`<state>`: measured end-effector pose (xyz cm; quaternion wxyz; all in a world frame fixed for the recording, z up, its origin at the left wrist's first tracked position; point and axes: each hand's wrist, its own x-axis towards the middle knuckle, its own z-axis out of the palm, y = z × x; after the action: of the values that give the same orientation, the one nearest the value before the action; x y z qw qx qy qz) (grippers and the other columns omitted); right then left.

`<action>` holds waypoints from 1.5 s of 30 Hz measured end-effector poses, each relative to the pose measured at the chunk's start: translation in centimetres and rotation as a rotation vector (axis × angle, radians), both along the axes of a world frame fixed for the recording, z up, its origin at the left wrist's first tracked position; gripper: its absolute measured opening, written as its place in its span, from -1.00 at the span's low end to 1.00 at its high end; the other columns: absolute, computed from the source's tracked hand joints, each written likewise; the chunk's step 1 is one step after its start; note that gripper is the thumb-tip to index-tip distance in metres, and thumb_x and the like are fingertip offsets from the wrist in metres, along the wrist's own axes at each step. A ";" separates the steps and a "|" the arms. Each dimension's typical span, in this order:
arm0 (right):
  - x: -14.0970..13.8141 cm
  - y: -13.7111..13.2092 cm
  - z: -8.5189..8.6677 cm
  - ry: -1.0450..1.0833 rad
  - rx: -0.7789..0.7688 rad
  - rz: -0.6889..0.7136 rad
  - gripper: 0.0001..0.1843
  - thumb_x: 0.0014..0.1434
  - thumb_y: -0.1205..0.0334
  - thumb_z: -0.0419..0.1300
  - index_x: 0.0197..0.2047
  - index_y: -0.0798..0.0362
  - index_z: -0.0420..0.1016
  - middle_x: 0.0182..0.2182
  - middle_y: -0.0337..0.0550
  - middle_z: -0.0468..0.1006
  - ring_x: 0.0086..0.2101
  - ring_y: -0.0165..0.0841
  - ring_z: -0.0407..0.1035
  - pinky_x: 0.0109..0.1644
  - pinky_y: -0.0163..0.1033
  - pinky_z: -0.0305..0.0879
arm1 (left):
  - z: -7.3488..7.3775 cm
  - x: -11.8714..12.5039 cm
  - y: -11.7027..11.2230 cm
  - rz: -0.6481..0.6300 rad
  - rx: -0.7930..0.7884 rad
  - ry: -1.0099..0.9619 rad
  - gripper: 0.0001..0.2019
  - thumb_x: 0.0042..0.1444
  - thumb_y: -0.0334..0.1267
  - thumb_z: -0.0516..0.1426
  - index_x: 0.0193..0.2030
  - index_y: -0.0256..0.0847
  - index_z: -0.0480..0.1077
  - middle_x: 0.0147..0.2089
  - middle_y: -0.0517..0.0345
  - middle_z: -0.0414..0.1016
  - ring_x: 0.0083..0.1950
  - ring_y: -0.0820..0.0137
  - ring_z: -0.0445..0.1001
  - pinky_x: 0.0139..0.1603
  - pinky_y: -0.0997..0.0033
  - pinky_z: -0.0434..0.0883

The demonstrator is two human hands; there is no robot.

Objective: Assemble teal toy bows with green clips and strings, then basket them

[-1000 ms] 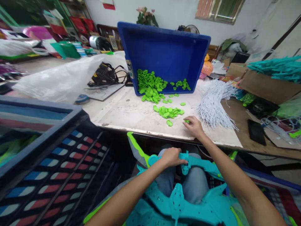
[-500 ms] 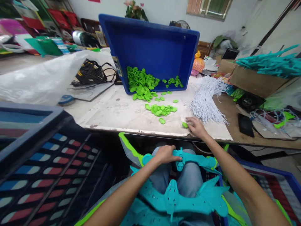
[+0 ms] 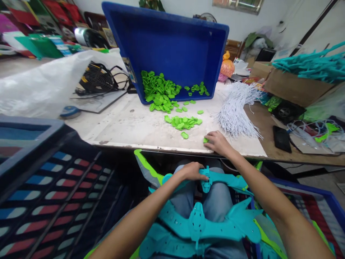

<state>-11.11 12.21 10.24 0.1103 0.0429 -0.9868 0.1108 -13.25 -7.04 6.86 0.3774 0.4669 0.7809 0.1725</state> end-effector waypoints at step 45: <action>14.2 -7.1 -7.1 -0.134 -0.182 -0.246 -0.26 -0.13 0.00 0.45 0.09 0.08 0.38 -0.09 0.06 0.48 -0.07 -0.02 0.31 -0.06 0.04 0.25 | 1.0 4.3 -1.7 -0.029 0.046 0.480 -0.45 0.10 -0.08 0.16 0.22 -0.20 0.23 -0.03 -0.09 0.46 -0.05 0.10 0.45 -0.15 0.29 0.35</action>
<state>3.11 5.14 3.16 0.0605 -0.0959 -0.9756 0.1882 -8.98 -8.77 7.90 0.1728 0.5142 0.8373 0.0688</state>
